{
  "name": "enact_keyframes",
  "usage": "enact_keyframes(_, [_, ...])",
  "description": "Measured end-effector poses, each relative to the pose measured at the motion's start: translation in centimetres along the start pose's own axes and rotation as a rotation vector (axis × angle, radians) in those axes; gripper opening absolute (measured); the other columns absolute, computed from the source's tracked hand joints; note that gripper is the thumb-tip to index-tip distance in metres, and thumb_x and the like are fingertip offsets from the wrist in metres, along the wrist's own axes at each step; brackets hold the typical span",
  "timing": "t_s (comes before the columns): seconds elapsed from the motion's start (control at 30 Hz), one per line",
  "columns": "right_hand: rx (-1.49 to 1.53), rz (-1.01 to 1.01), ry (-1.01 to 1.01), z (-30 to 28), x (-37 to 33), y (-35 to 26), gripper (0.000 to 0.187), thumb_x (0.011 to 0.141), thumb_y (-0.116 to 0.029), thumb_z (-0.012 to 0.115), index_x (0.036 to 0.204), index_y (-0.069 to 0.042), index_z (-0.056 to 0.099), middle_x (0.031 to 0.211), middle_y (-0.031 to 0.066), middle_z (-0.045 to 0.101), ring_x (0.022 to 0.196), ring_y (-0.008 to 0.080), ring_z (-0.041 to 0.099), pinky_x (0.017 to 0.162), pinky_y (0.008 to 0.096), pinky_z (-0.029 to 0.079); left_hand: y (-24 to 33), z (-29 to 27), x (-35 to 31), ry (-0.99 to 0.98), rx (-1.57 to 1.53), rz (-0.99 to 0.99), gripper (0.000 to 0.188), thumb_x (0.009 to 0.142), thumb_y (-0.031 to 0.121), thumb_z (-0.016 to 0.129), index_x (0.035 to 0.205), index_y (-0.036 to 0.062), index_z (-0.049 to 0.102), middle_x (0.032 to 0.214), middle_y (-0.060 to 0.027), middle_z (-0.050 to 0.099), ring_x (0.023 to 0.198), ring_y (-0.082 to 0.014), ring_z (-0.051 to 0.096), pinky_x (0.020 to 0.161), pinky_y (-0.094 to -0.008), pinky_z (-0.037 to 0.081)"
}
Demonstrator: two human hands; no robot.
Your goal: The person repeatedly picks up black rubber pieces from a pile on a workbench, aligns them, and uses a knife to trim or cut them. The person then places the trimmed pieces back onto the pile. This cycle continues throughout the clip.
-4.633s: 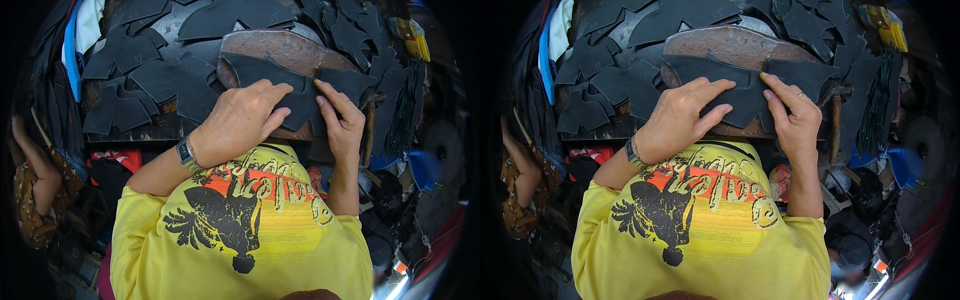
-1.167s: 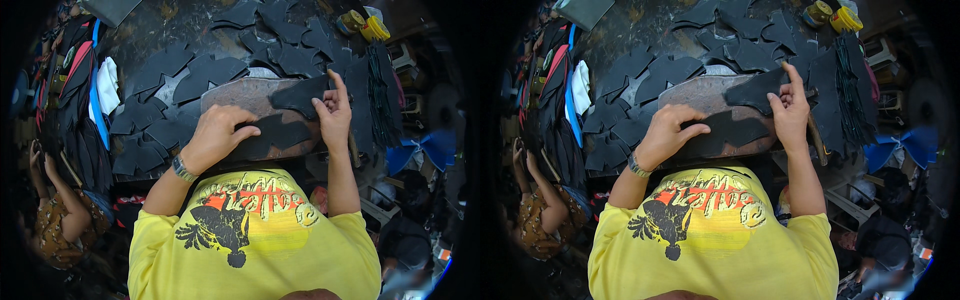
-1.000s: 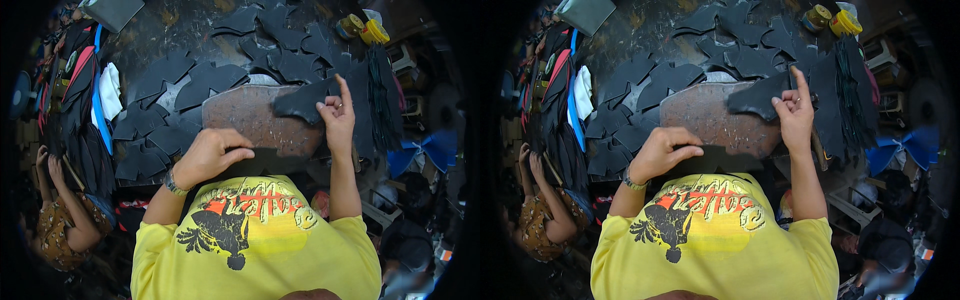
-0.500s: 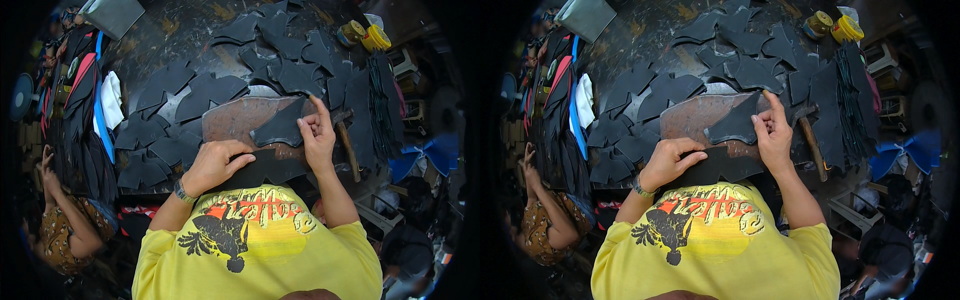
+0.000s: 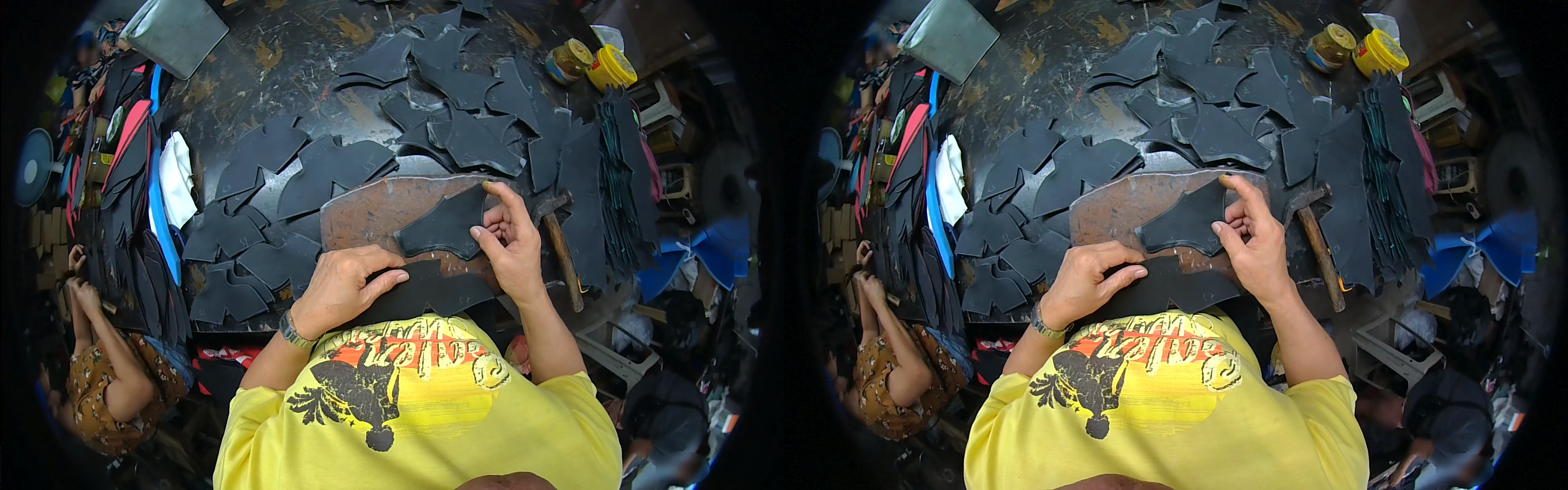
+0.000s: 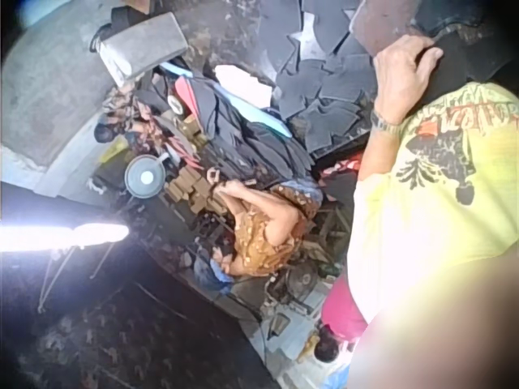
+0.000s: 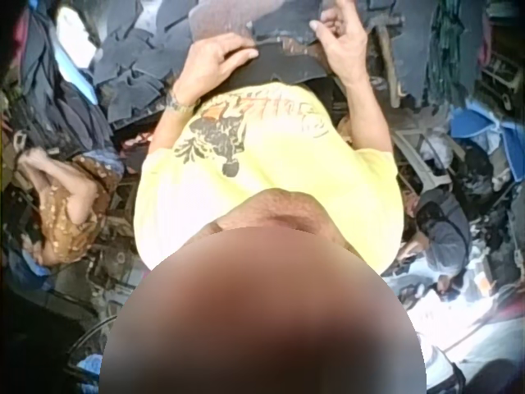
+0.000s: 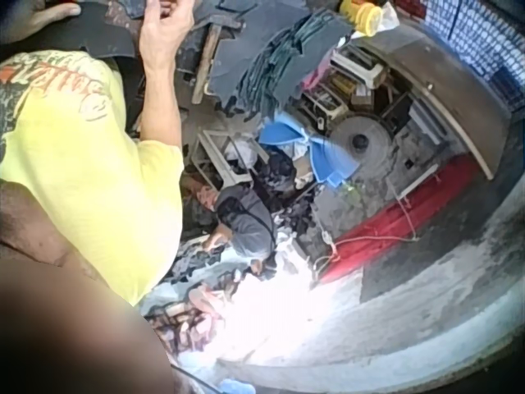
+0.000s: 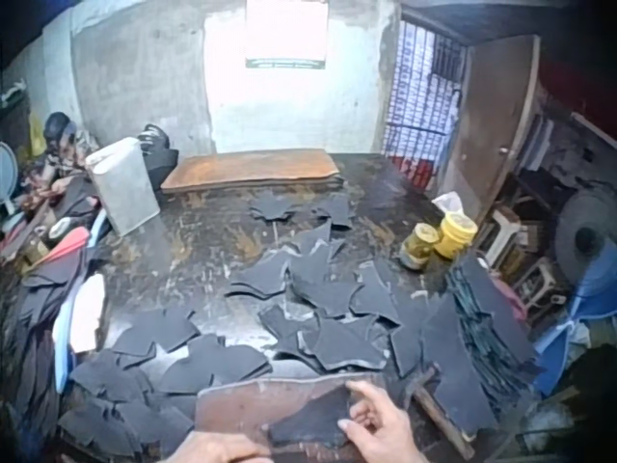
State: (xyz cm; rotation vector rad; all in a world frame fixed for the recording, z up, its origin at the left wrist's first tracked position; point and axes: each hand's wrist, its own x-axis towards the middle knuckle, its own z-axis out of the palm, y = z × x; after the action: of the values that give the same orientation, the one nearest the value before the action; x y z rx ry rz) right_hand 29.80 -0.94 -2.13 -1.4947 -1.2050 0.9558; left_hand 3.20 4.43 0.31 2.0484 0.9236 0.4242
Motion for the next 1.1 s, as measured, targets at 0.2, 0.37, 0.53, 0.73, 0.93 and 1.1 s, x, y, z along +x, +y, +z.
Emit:
enact_keyframes(0.2, [-0.08, -0.117, 0.033, 0.6, 0.0, 0.3, 0.059, 0.088, 0.009, 0.068, 0.143, -0.01, 0.056, 0.087, -0.0003, 0.055, 0.073, 0.0051, 0.051, 0.068, 0.0217, 0.045, -0.2, 0.0, 0.0, 0.024, -0.008, 0.011, 0.018, 0.092, 0.022, 0.076, 0.096, 0.0053, 0.076, 0.086, -0.0089, 0.072, 0.075, -0.0276, 0.07, 0.065, -0.0348, 0.053])
enact_keyframes(0.37, [-0.116, -0.126, 0.047, 0.8, 0.0, 0.5, 0.057, 0.09, 0.01, 0.067, 0.142, -0.009, 0.056, 0.086, 0.0001, 0.055, 0.07, 0.0055, 0.049, 0.064, 0.0213, 0.044, -0.2, 0.1, 0.2, 0.019, -0.009, 0.021, 0.016, 0.09, 0.019, 0.077, 0.095, 0.0038, 0.076, 0.084, -0.0089, 0.071, 0.073, -0.0267, 0.069, 0.065, -0.0341, 0.053])
enact_keyframes(0.53, [-0.162, -0.201, 0.069, 1.0, -0.2, 0.7, 0.055, 0.092, 0.01, 0.066, 0.143, -0.008, 0.056, 0.084, 0.0013, 0.056, 0.069, 0.0066, 0.051, 0.062, 0.0234, 0.046, -0.3, 0.1, 0.3, 0.016, 0.002, 0.017, 0.017, 0.092, 0.025, 0.075, 0.094, 0.0085, 0.078, 0.085, -0.0058, 0.071, 0.074, -0.0269, 0.069, 0.064, -0.0359, 0.052])
enact_keyframes(0.73, [-0.187, -0.25, 0.094, 1.2, -0.1, 0.8, 0.053, 0.093, 0.009, 0.066, 0.142, -0.007, 0.056, 0.085, 0.0029, 0.058, 0.07, 0.0085, 0.054, 0.064, 0.025, 0.049, -0.4, 0.1, 0.3, 0.016, 0.002, 0.009, 0.017, 0.091, 0.025, 0.076, 0.093, 0.0085, 0.078, 0.083, -0.0059, 0.07, 0.074, -0.0264, 0.069, 0.064, -0.0356, 0.052])
enact_keyframes(0.93, [-0.169, -0.222, 0.092, 1.1, -0.3, 1.0, 0.052, 0.093, 0.01, 0.065, 0.142, -0.006, 0.056, 0.087, 0.0024, 0.058, 0.07, 0.0072, 0.053, 0.063, 0.0241, 0.048, -0.5, 0.0, 0.3, 0.006, 0.016, 0.017, 0.017, 0.091, 0.026, 0.076, 0.093, 0.0088, 0.078, 0.082, -0.0057, 0.07, 0.073, -0.0262, 0.069, 0.064, -0.0355, 0.053])
enact_keyframes(1.1, [-0.105, -0.216, 0.12, 1.4, -0.2, 1.3, 0.052, 0.093, 0.01, 0.064, 0.142, -0.005, 0.056, 0.089, 0.0027, 0.059, 0.07, 0.0063, 0.051, 0.063, 0.0233, 0.047, -0.5, 0.0, 0.4, 0.007, 0.016, 0.022, 0.018, 0.09, 0.026, 0.077, 0.093, 0.0087, 0.079, 0.082, -0.0057, 0.07, 0.073, -0.026, 0.07, 0.063, -0.0358, 0.053])
